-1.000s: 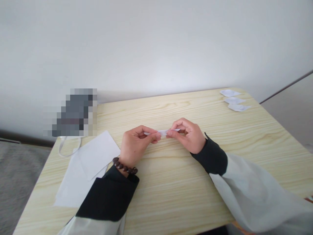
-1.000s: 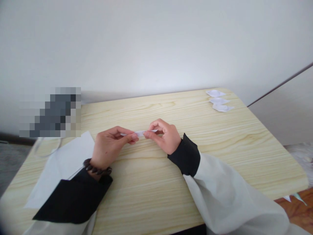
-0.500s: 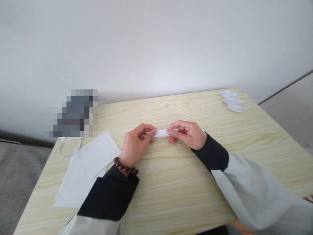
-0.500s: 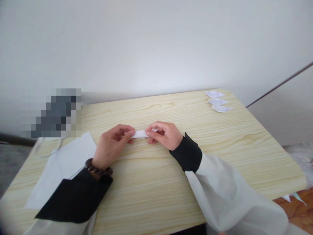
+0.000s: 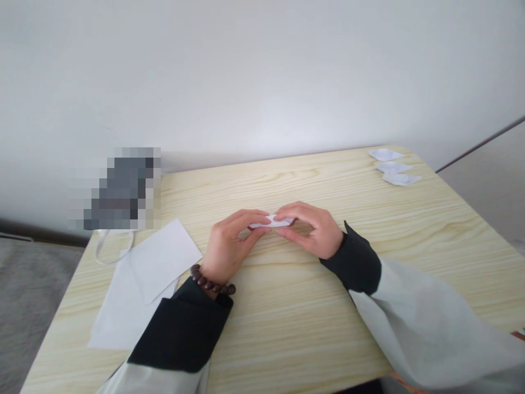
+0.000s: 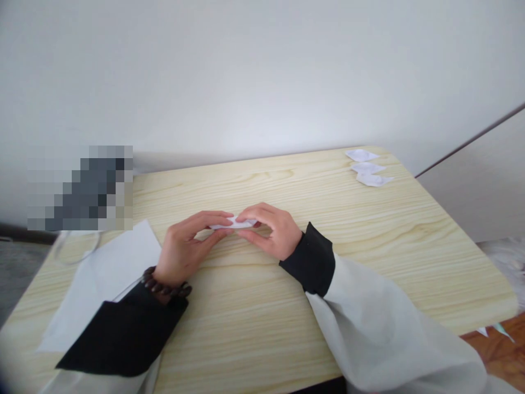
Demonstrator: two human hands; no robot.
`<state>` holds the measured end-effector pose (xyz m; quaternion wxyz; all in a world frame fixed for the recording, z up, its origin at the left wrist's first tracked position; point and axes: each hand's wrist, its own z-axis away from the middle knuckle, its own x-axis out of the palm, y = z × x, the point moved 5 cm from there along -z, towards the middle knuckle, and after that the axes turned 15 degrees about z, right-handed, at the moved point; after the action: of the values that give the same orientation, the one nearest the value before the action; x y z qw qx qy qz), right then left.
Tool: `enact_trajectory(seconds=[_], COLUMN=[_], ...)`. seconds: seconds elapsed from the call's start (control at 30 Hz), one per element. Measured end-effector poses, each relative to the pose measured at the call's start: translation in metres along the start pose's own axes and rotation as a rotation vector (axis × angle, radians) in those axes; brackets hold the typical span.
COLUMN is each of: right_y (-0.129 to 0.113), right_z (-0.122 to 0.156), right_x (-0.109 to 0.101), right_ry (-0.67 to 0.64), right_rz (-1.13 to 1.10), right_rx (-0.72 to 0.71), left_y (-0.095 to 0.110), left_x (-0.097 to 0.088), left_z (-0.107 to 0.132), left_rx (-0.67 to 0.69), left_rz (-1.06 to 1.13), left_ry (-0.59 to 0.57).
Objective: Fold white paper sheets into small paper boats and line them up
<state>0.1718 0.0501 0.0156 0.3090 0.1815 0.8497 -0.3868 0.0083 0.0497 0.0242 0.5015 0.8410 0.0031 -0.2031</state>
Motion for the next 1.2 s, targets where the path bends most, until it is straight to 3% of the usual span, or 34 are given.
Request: enact_trajectory(seconds=[0.47,0.8,1.2], right_y=[-0.007,0.003,-0.003], right_z=[0.003,0.002,0.003], right_x=[-0.004,-0.003,-0.007], right_ry=[0.107,0.066,0.116], right_rz=[0.266,0.156,0.209], right_rx=[-0.047,0.128,0.042], left_y=[0.001,0.000,0.001], left_x=[0.000,-0.001,-0.003], left_z=[0.001,0.002,0.001], left_rx=[0.012,-0.004,0.018], left_rz=[-0.061,-0.079,-0.093], left_ry=[0.006,0.049,0.041])
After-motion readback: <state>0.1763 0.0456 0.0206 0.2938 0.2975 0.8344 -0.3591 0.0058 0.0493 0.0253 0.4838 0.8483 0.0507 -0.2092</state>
